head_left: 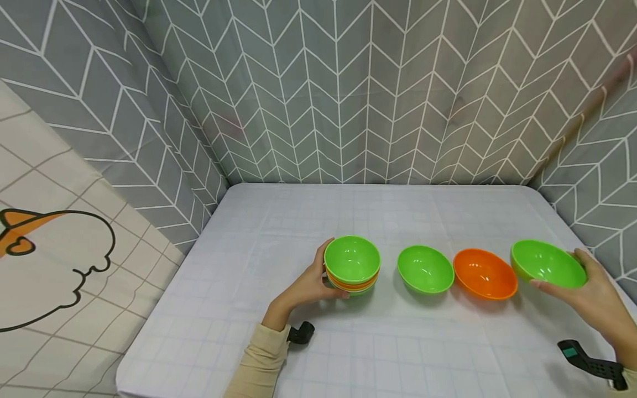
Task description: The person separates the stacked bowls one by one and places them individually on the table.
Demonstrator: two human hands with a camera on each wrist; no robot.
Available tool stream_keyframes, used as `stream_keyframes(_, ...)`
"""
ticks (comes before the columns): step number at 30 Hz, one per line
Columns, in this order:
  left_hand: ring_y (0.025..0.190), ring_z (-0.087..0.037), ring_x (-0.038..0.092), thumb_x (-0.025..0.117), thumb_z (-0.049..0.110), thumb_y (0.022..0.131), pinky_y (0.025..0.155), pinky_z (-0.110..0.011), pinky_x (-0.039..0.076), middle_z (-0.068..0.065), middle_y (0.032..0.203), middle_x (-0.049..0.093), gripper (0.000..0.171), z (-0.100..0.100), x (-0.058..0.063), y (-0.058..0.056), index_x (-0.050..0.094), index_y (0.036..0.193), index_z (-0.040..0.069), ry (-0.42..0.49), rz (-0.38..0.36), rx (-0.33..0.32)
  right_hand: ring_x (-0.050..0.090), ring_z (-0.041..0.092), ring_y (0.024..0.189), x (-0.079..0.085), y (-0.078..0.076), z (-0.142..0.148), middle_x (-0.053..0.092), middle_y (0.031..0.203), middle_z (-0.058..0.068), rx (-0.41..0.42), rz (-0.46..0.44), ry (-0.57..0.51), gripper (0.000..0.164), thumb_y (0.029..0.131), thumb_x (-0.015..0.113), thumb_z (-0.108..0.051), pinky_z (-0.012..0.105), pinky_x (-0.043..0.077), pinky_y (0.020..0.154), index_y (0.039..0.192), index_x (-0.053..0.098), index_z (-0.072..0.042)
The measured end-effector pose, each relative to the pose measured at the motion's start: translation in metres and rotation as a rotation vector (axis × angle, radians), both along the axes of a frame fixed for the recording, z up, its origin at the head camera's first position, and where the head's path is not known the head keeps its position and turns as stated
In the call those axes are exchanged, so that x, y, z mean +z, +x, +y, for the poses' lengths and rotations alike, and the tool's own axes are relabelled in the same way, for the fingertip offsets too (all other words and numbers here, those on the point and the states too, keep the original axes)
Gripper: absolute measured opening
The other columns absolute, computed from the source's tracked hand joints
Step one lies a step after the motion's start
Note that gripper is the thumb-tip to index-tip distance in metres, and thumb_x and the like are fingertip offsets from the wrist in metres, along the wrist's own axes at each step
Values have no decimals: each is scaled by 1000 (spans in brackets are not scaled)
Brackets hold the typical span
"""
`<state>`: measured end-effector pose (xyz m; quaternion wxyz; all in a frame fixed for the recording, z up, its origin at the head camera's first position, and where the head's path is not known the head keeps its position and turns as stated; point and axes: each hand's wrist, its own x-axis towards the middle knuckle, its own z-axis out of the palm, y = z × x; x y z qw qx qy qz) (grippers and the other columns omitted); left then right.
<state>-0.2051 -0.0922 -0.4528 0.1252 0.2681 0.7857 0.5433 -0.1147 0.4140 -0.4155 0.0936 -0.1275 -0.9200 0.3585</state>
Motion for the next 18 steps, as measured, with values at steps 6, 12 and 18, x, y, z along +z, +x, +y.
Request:
stream_keyframes(6,135,-22,36,90,17,68,106,-46,34,0,152,29,124,0,0,0,1,153,33,4,-5,5,16,62,121,-10,3,5,-2,145,45,-7,-26,-13,109,88,72,-30,72,15,101,144,-10,15)
stream_keyframes(12,135,-20,36,90,18,68,106,-44,34,0,152,29,124,0,0,0,1,153,34,-1,2,5,11,63,127,-25,8,11,-3,146,44,4,0,-20,110,86,73,-28,71,7,104,144,-10,15)
stream_keyframes(18,135,-19,36,91,18,67,106,-43,34,2,152,30,124,0,-1,1,2,153,34,2,-12,15,11,64,126,-31,9,13,-4,146,44,-4,2,32,115,83,76,-32,73,8,102,146,-10,13)
